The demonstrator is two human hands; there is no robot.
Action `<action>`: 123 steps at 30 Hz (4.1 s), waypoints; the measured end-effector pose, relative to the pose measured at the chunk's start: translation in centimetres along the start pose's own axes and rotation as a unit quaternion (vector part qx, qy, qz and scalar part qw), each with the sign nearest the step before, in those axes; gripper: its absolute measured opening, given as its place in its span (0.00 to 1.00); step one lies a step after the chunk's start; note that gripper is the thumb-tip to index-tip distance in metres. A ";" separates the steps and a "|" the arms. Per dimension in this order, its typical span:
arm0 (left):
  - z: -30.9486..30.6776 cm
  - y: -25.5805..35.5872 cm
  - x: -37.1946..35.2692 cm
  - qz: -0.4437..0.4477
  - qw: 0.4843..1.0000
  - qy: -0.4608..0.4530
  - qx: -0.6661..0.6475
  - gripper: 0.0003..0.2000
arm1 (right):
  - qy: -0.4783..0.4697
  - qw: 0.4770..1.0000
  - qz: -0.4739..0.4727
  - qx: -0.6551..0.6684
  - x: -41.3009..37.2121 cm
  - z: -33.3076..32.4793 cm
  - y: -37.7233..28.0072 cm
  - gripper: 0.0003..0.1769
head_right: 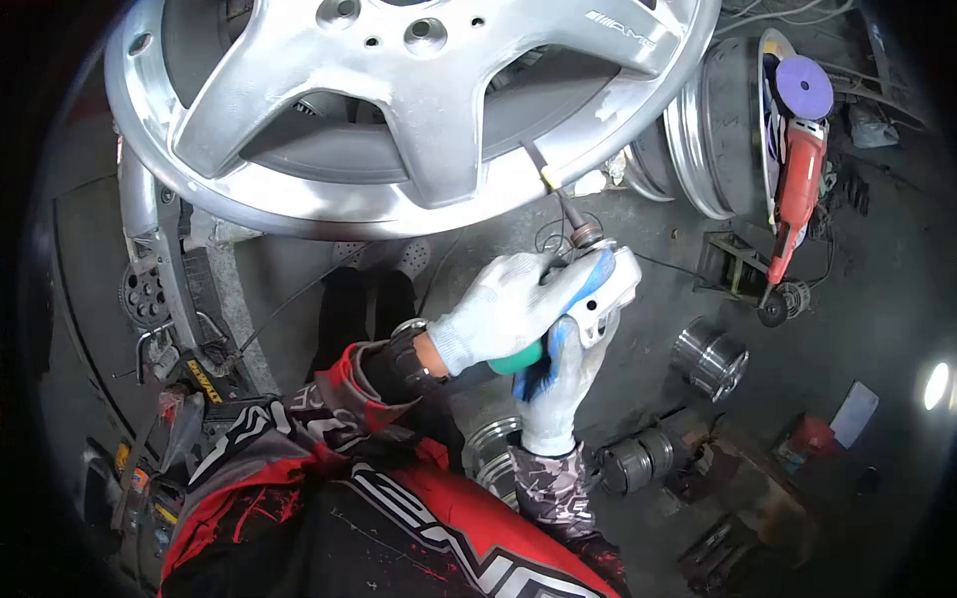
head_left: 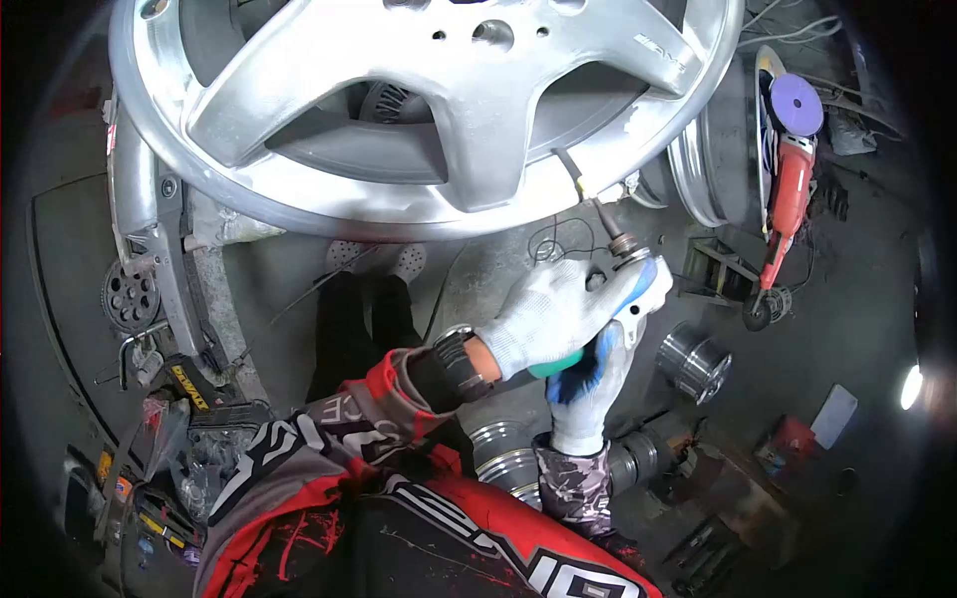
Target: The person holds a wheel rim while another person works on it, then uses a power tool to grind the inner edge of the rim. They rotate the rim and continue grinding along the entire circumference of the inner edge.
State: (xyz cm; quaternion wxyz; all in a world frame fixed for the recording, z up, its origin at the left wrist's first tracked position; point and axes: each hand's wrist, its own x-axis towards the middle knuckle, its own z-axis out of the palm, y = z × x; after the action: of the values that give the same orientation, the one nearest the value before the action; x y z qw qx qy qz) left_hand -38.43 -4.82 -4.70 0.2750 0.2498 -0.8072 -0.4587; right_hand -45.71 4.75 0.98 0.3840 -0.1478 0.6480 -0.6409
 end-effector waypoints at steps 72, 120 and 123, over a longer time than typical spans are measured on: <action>2.6 3.0 2.4 -0.063 0.992 0.104 0.022 0.24 | -0.065 0.995 0.072 0.029 3.5 -3.7 -2.3 0.46; 4.9 1.9 9.1 -0.023 0.995 0.094 -0.011 0.19 | -0.061 0.997 -0.038 0.011 9.2 -7.7 -1.8 0.29; 1.8 3.2 6.6 -0.193 0.965 0.023 -0.177 0.23 | -0.077 0.994 -0.050 -0.062 6.6 -8.2 0.7 0.30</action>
State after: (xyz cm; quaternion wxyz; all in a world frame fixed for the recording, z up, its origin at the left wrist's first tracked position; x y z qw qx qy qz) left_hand -44.88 -6.59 -1.27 0.2391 0.3587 -0.6433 -0.6328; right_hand -55.48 6.22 -2.66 0.3904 -0.2525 0.6468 -0.6046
